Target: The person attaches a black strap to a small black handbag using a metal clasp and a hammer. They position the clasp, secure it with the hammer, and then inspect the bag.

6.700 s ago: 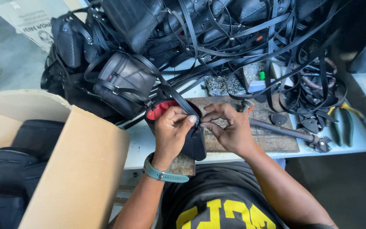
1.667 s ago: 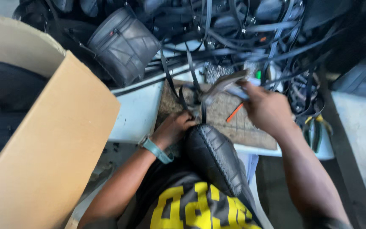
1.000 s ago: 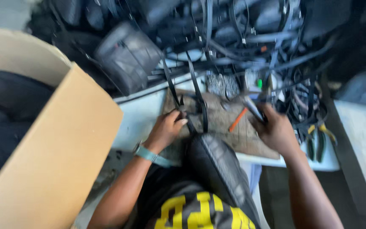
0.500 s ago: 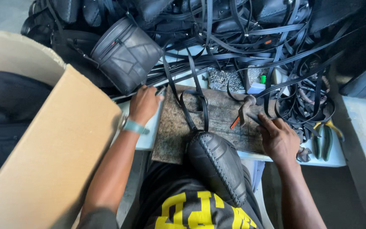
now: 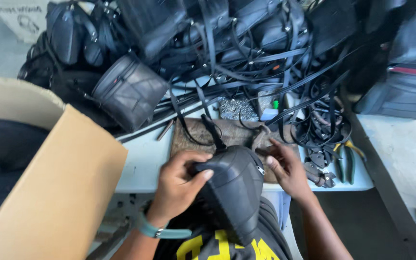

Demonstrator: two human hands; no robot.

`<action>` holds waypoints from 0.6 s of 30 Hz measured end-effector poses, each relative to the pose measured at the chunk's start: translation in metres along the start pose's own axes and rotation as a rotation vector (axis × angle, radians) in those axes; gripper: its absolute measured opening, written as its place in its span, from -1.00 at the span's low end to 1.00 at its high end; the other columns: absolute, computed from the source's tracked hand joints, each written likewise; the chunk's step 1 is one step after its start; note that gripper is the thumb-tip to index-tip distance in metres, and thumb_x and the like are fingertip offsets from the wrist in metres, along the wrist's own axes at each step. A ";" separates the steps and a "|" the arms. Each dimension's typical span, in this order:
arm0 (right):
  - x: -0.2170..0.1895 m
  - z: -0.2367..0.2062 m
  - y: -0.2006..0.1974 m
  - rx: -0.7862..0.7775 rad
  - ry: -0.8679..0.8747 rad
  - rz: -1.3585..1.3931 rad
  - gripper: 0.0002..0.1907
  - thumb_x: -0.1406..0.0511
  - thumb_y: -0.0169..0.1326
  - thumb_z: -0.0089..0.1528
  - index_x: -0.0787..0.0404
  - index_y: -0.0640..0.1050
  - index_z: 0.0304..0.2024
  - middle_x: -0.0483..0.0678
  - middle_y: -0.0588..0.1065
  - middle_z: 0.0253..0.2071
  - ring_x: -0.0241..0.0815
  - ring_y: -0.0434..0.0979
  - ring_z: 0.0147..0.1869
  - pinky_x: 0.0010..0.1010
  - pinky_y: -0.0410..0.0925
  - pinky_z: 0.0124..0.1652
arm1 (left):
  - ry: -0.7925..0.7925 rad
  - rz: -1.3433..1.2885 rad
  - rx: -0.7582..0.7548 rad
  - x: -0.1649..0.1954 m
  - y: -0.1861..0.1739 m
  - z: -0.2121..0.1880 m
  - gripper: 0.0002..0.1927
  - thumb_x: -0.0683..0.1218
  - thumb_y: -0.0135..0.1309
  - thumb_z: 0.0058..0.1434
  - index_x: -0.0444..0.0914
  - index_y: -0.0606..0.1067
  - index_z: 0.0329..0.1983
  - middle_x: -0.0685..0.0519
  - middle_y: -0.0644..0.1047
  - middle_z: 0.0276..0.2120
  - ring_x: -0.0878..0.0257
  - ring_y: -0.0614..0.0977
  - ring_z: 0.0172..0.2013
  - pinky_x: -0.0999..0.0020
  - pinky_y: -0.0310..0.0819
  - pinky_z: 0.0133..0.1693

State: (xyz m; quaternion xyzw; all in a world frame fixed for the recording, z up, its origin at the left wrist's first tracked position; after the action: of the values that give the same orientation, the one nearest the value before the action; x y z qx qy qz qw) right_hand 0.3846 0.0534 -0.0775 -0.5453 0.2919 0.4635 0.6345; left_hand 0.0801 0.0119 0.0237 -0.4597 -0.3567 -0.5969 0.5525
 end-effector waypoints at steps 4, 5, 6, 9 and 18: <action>-0.034 -0.004 0.060 -0.378 0.146 0.988 0.05 -0.02 0.25 0.12 0.38 0.17 0.48 0.00 0.39 0.40 -0.16 0.33 0.46 -0.32 0.20 0.35 | 0.357 -0.371 -0.144 0.038 -0.025 0.012 -0.68 -0.26 0.21 0.38 -0.32 0.39 0.13 -0.12 0.56 0.02 0.13 0.59 0.12 0.09 0.44 0.46; -0.045 -0.004 0.068 -0.360 0.105 0.879 0.02 0.06 0.29 0.11 0.37 0.18 0.47 0.02 0.40 0.37 -0.14 0.35 0.44 -0.30 0.20 0.35 | 0.354 -0.339 -0.137 0.041 -0.028 0.017 -0.64 -0.20 0.19 0.37 -0.33 0.39 0.18 -0.13 0.54 0.07 0.14 0.57 0.14 0.14 0.43 0.42; -0.058 -0.003 0.076 -0.344 0.061 0.772 0.01 0.13 0.34 0.10 0.36 0.19 0.47 0.03 0.41 0.35 -0.11 0.37 0.41 -0.28 0.19 0.35 | 0.354 -0.301 -0.129 0.044 -0.031 0.022 -0.59 -0.15 0.16 0.37 -0.34 0.38 0.23 -0.14 0.53 0.11 0.15 0.55 0.16 0.19 0.41 0.38; -0.094 0.012 0.088 -0.187 -0.088 0.619 0.00 0.27 0.37 0.12 0.33 0.14 0.49 0.03 0.39 0.34 -0.16 0.36 0.40 -0.29 0.20 0.36 | 0.281 -0.167 -0.077 0.047 -0.037 0.036 -0.38 0.00 0.18 0.30 -0.29 0.26 0.34 -0.10 0.42 0.22 0.19 0.47 0.22 0.29 0.34 0.29; -0.139 0.042 0.094 -0.151 -0.189 0.347 -0.22 0.37 0.41 0.14 0.30 0.33 0.34 -0.03 0.54 0.12 -0.29 0.48 0.19 -0.40 0.36 0.22 | 0.483 0.126 0.248 0.047 -0.053 0.029 -0.42 0.01 0.29 0.25 -0.28 0.31 0.21 -0.22 0.55 0.13 0.08 0.59 0.12 0.17 0.50 0.23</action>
State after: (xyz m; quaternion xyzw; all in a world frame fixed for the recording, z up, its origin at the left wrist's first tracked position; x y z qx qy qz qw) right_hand 0.2386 0.0541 0.0143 -0.4871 0.2852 0.6356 0.5267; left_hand 0.0342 0.0306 0.0817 -0.2544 -0.2557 -0.6054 0.7095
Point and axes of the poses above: each hand's wrist, its own z-axis towards the middle knuckle, its own y-axis out of the palm, x = y × z, the point moved 7 cm from there along z, towards the middle knuckle
